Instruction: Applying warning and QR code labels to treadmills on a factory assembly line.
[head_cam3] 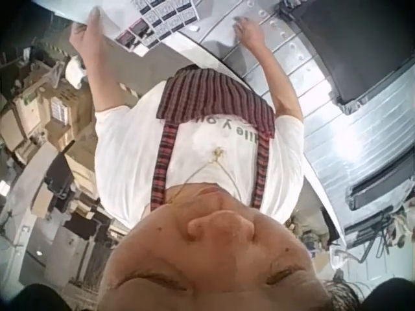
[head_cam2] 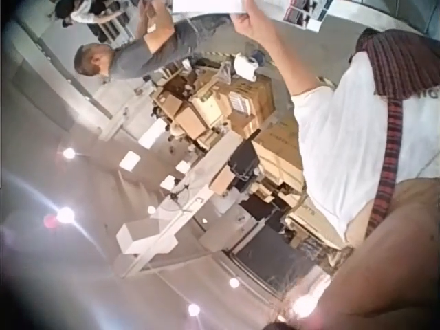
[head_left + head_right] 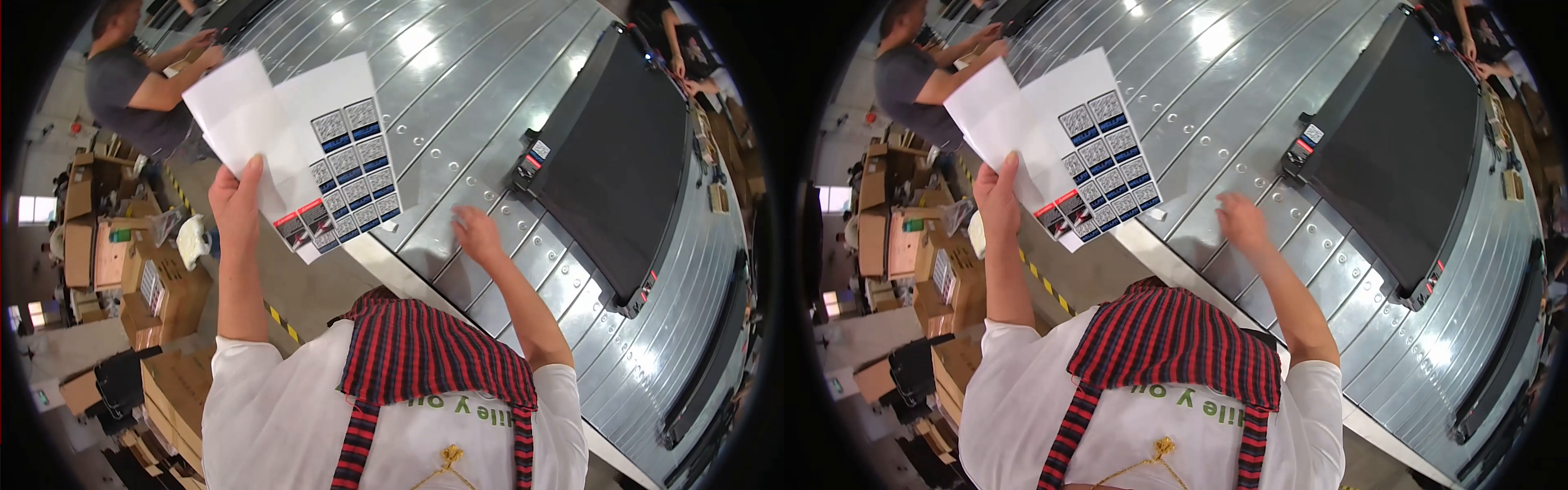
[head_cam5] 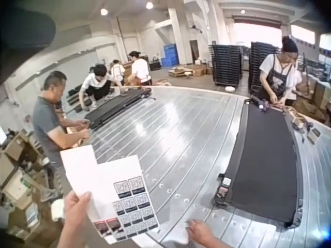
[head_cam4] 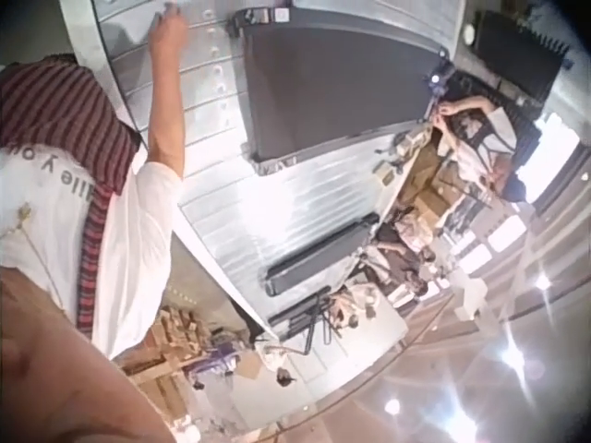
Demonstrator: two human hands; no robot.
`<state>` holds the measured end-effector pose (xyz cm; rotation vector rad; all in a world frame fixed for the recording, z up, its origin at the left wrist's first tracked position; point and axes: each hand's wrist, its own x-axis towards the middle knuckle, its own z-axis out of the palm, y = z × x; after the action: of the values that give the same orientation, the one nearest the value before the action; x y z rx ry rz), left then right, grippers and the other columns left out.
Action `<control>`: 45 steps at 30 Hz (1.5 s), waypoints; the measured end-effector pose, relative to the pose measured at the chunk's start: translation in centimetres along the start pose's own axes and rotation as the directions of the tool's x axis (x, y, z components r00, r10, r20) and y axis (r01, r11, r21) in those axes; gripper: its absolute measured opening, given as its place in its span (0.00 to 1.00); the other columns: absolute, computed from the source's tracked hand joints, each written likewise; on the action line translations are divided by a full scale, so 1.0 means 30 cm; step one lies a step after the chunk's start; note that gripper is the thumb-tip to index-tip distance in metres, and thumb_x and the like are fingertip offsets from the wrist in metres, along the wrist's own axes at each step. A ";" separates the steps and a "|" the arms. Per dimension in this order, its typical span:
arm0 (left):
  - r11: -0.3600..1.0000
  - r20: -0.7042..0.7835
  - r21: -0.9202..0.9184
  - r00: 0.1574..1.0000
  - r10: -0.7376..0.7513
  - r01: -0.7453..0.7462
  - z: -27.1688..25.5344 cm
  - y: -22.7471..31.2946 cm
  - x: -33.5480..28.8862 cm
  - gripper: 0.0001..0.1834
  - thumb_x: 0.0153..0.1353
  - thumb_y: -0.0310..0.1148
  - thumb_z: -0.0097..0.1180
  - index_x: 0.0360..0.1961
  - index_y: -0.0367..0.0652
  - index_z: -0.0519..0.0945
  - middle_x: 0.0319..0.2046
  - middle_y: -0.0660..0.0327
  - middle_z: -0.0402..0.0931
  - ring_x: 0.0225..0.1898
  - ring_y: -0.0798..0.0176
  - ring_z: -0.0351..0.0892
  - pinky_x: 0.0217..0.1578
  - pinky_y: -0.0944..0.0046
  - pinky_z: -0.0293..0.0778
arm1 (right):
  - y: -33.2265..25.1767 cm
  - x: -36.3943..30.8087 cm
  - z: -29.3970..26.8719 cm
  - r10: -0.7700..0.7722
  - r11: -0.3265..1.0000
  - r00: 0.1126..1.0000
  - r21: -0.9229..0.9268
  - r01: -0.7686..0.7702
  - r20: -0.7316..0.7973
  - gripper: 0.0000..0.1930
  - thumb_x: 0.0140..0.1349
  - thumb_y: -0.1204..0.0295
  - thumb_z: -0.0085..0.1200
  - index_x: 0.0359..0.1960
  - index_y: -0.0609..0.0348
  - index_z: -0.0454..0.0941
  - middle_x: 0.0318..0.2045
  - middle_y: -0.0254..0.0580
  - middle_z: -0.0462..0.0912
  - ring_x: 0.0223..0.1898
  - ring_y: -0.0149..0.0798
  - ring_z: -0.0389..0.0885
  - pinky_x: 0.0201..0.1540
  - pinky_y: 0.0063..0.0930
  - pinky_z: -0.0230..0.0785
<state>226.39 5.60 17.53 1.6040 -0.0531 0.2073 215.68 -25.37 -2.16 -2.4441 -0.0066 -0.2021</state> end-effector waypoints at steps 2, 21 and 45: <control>1.000 -0.055 0.010 0.998 -0.009 0.009 -0.081 -0.012 -0.067 0.14 0.55 0.29 0.55 0.41 0.32 0.73 0.37 0.60 0.75 0.36 0.73 0.72 0.39 0.74 0.67 | -0.070 -0.014 0.069 -0.055 0.996 0.987 0.080 0.044 0.149 0.13 0.50 0.71 0.51 0.40 0.54 0.73 0.35 0.45 0.76 0.39 0.48 0.73 0.41 0.38 0.67; 0.981 -0.459 0.065 0.878 -0.134 0.184 -0.971 -0.203 -0.282 0.13 0.55 0.29 0.54 0.39 0.32 0.74 0.34 0.61 0.76 0.33 0.73 0.72 0.36 0.74 0.67 | -0.333 0.004 0.436 -0.030 0.888 0.989 -0.451 0.092 0.144 0.17 0.48 0.78 0.43 0.44 0.58 0.67 0.40 0.43 0.70 0.44 0.47 0.67 0.44 0.39 0.62; 0.849 0.098 -0.502 0.986 -0.136 0.167 -0.758 -0.092 -0.018 0.14 0.55 0.28 0.54 0.42 0.33 0.72 0.39 0.59 0.75 0.38 0.70 0.73 0.41 0.70 0.69 | -1.080 0.297 0.321 -0.064 0.433 0.909 0.832 -0.347 0.413 0.07 0.56 0.76 0.50 0.35 0.66 0.75 0.31 0.38 0.79 0.31 0.27 0.76 0.36 0.20 0.69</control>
<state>224.04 28.29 15.42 1.0753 -0.0233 0.0151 224.03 5.33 12.36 -1.3207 -0.0610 0.3246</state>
